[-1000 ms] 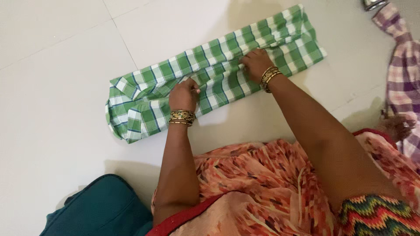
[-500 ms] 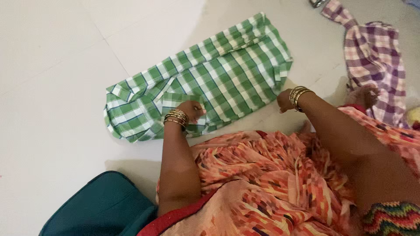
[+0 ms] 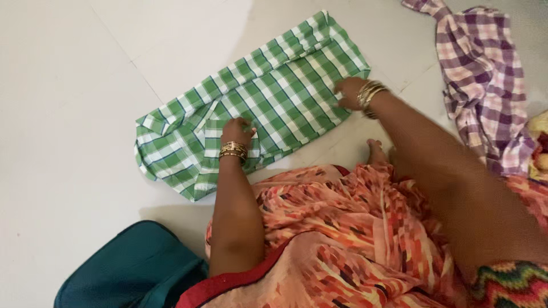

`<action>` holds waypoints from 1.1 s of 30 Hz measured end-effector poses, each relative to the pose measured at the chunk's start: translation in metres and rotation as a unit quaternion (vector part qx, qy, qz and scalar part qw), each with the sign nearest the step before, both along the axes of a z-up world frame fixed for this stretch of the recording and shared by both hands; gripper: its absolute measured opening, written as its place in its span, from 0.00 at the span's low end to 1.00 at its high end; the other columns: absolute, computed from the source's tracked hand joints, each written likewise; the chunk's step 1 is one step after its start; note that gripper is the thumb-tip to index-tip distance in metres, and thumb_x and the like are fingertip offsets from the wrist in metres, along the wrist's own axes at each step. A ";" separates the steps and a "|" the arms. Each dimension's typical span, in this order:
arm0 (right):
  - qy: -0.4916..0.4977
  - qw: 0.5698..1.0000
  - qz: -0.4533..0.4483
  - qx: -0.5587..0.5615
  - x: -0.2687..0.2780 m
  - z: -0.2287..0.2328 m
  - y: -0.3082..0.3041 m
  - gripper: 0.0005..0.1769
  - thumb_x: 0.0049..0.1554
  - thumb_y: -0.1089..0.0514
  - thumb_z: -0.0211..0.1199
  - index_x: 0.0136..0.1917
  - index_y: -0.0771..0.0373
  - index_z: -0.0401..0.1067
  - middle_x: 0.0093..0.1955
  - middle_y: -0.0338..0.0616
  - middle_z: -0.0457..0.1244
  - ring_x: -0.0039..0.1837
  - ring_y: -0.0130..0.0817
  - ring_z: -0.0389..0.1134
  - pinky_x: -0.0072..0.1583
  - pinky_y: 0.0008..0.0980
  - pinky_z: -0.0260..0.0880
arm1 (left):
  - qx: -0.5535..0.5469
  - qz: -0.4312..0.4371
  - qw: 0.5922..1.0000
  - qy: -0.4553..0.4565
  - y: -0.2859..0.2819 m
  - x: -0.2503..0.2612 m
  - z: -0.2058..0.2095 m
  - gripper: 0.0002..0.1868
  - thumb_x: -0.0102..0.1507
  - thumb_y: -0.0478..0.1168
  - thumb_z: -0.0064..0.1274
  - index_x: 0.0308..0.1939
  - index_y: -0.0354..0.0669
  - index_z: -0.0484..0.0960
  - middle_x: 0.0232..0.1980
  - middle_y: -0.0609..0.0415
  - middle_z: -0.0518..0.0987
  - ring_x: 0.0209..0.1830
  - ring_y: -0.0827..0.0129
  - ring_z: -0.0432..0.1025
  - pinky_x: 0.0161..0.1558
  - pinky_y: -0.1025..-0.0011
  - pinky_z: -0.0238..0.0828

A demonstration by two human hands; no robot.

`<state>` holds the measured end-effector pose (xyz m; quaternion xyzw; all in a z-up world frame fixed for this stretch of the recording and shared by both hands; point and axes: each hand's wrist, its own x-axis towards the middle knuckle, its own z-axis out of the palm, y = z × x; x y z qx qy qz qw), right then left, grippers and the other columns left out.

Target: The person folds a green checkered shirt while sitting on the floor, smoothing the fabric by hand and tucking the sleeves and sides to create a rectangular shape.

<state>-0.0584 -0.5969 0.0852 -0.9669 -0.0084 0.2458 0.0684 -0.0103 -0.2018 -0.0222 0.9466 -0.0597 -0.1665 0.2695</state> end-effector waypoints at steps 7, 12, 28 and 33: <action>-0.131 0.974 0.103 0.155 -0.005 -0.075 0.158 0.31 0.55 0.45 0.66 0.69 0.56 0.68 0.79 0.53 0.52 0.78 0.49 0.54 0.74 0.50 0.57 | 0.100 0.061 0.992 0.044 -0.012 0.002 0.015 0.55 0.49 0.58 0.73 0.75 0.74 0.54 0.84 0.49 0.36 0.82 0.46 0.28 0.73 0.32 0.32; -0.125 0.967 0.141 0.173 0.008 -0.111 0.200 0.40 0.63 0.31 0.45 0.81 0.51 0.50 0.85 0.50 0.37 0.84 0.49 0.36 0.77 0.57 0.35 | 0.193 0.013 0.958 0.210 -0.025 0.016 0.033 0.78 0.44 0.62 0.76 0.78 0.85 0.25 0.84 0.51 0.16 0.80 0.44 0.08 0.70 0.22 0.20; -0.096 0.950 -0.293 -0.048 0.016 -0.081 -0.043 0.43 0.62 0.27 0.34 0.84 0.46 0.38 0.87 0.42 0.30 0.85 0.46 0.27 0.77 0.63 0.23 | 0.131 -0.067 0.960 0.238 0.002 0.032 0.061 0.64 0.48 0.63 0.70 0.78 0.87 0.39 0.85 0.55 0.24 0.82 0.39 0.18 0.67 0.20 0.27; -0.163 0.946 -0.281 -0.009 0.047 -0.081 -0.027 0.30 0.63 0.43 0.59 0.75 0.54 0.65 0.77 0.52 0.57 0.78 0.49 0.54 0.77 0.61 0.44 | 0.051 0.069 0.988 0.125 0.049 0.048 0.034 0.42 0.51 0.60 0.69 0.68 0.71 0.71 0.79 0.56 0.57 0.77 0.51 0.51 0.69 0.33 0.46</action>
